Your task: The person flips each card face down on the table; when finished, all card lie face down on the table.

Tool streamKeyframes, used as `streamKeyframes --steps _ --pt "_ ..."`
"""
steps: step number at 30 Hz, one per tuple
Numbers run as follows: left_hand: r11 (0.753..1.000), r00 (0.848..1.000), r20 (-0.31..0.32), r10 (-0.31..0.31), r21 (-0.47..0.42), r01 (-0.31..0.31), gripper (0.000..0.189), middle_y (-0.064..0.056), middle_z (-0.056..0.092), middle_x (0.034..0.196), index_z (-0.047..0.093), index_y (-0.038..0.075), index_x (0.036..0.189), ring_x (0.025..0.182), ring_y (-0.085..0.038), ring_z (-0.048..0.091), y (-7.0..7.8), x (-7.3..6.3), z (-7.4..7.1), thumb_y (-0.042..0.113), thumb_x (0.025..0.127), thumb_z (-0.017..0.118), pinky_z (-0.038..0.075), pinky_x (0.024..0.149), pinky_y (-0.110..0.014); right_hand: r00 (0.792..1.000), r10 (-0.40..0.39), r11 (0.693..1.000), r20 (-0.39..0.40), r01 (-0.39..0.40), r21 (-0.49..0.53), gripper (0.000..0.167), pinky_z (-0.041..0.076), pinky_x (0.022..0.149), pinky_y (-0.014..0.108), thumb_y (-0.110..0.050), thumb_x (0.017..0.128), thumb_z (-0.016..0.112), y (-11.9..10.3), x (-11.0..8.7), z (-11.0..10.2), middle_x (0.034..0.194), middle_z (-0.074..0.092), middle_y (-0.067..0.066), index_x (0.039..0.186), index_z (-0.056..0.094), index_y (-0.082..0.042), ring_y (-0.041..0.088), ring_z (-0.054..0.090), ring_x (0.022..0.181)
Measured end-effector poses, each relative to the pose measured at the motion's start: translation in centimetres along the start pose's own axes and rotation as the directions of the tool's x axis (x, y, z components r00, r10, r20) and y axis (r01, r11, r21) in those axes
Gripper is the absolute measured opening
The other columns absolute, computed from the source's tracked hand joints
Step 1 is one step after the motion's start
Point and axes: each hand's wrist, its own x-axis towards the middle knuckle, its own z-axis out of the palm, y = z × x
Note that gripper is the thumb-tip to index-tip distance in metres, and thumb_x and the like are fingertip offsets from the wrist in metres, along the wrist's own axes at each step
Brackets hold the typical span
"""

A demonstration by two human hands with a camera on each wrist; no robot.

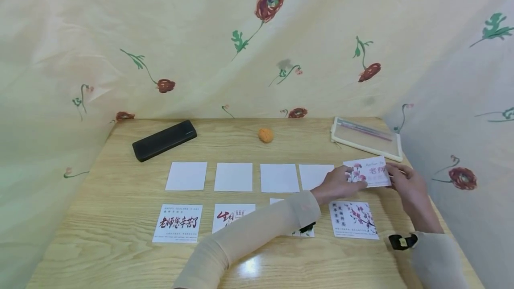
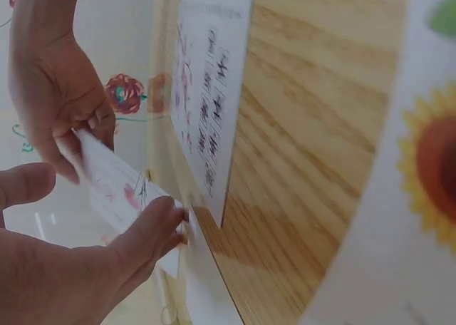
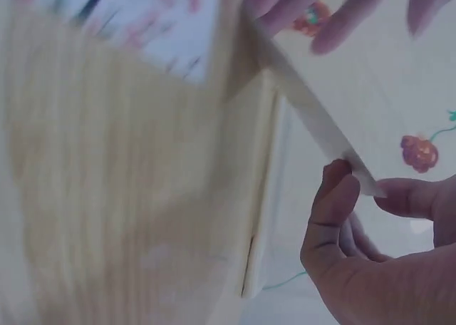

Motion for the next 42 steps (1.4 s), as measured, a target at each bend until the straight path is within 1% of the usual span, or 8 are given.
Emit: streamKeyframes --steps 7,11,15,19,22,30,37,42 --pt "0.993 1.000 -0.008 0.005 -0.121 -0.005 0.060 -0.006 0.074 0.111 0.062 0.015 0.142 0.069 -0.026 0.072 0.6 0.0 0.2 0.055 0.098 0.066 0.062 0.064 -0.037 0.965 -0.119 0.945 0.234 0.037 0.326 0.037 0.060 0.074 0.020 -0.041 0.113 0.037 -0.3 -0.6 0.0 0.103 0.066 -0.018 0.129 0.060 -0.016 0.000 0.067 0.089" --pt "0.987 0.999 -0.042 0.014 -0.160 -0.020 0.053 -0.002 0.075 0.121 0.066 0.018 0.137 0.088 -0.019 0.075 0.7 0.1 0.4 0.055 0.099 0.065 0.061 0.070 -0.032 0.958 -0.093 0.990 0.271 0.058 0.131 0.057 0.060 0.078 0.021 -0.043 0.113 0.034 -0.3 -0.8 0.7 0.100 0.060 -0.029 0.149 0.048 -0.001 -0.008 0.064 0.090" --pt "0.967 0.998 -0.058 0.028 -0.251 -0.042 0.046 0.000 0.076 0.126 0.068 0.023 0.133 0.100 -0.010 0.074 0.6 0.4 0.5 0.054 0.099 0.066 0.056 0.079 -0.023 0.962 -0.087 0.994 0.260 0.101 -0.043 0.070 0.060 0.081 0.021 -0.041 0.112 0.041 -0.3 -1.0 1.4 0.099 0.056 -0.034 0.156 0.031 0.012 -0.014 0.060 0.090" --pt "0.924 0.996 -0.067 0.060 -0.374 -0.081 0.038 -0.002 0.079 0.114 0.069 0.018 0.131 0.092 -0.015 0.078 0.7 0.8 0.5 0.041 0.101 0.069 0.060 0.083 -0.024 0.968 -0.099 0.990 0.230 0.120 -0.076 0.071 0.061 0.082 0.020 -0.042 0.110 0.047 -0.3 -1.3 1.8 0.122 0.068 0.002 0.154 0.035 0.012 -0.016 0.059 0.089" --pt "0.886 0.994 -0.100 0.050 -0.455 -0.091 0.031 -0.004 0.080 0.105 0.070 0.013 0.127 0.087 -0.019 0.079 0.8 1.0 0.5 0.025 0.099 0.074 0.064 0.083 -0.031 0.972 -0.085 0.989 0.218 0.110 -0.104 0.075 0.060 0.081 0.016 -0.046 0.109 0.048 -0.1 -1.3 1.9 0.147 0.049 0.036 0.155 0.033 0.012 -0.019 0.055 0.087" --pt "0.821 0.988 -0.149 -0.030 -0.568 -0.061 0.031 -0.005 0.075 0.093 0.072 0.012 0.118 0.082 -0.031 0.079 1.1 1.5 0.6 -0.002 0.090 0.077 0.065 0.084 -0.044 0.978 0.014 0.981 0.207 0.027 -0.193 0.095 0.059 0.078 0.013 -0.059 0.103 0.053 0.4 -0.6 1.0 0.154 0.040 0.042 0.158 0.026 0.013 -0.018 0.053 0.084" --pt "0.917 0.964 -0.265 -0.028 -0.391 -0.081 0.063 0.004 0.071 0.092 0.063 0.026 0.132 0.065 -0.007 0.063 1.0 1.6 0.6 -0.004 0.080 0.083 0.054 0.060 -0.021 0.984 0.087 0.972 0.154 -0.050 -0.231 0.097 0.056 0.073 0.012 -0.062 0.098 0.061 1.1 -0.1 0.3 0.155 0.042 0.035 0.159 0.032 0.007 -0.006 0.057 0.088" --pt "0.944 0.965 -0.263 0.008 -0.316 -0.095 0.067 0.000 0.072 0.098 0.062 0.019 0.138 0.067 -0.005 0.061 0.5 1.4 0.3 -0.004 0.080 0.083 0.052 0.062 -0.019 0.988 0.134 0.967 0.083 -0.112 -0.230 0.092 0.052 0.071 0.012 -0.060 0.095 0.067 1.5 0.1 0.1 0.158 0.043 0.026 0.159 0.039 0.000 -0.002 0.055 0.091"
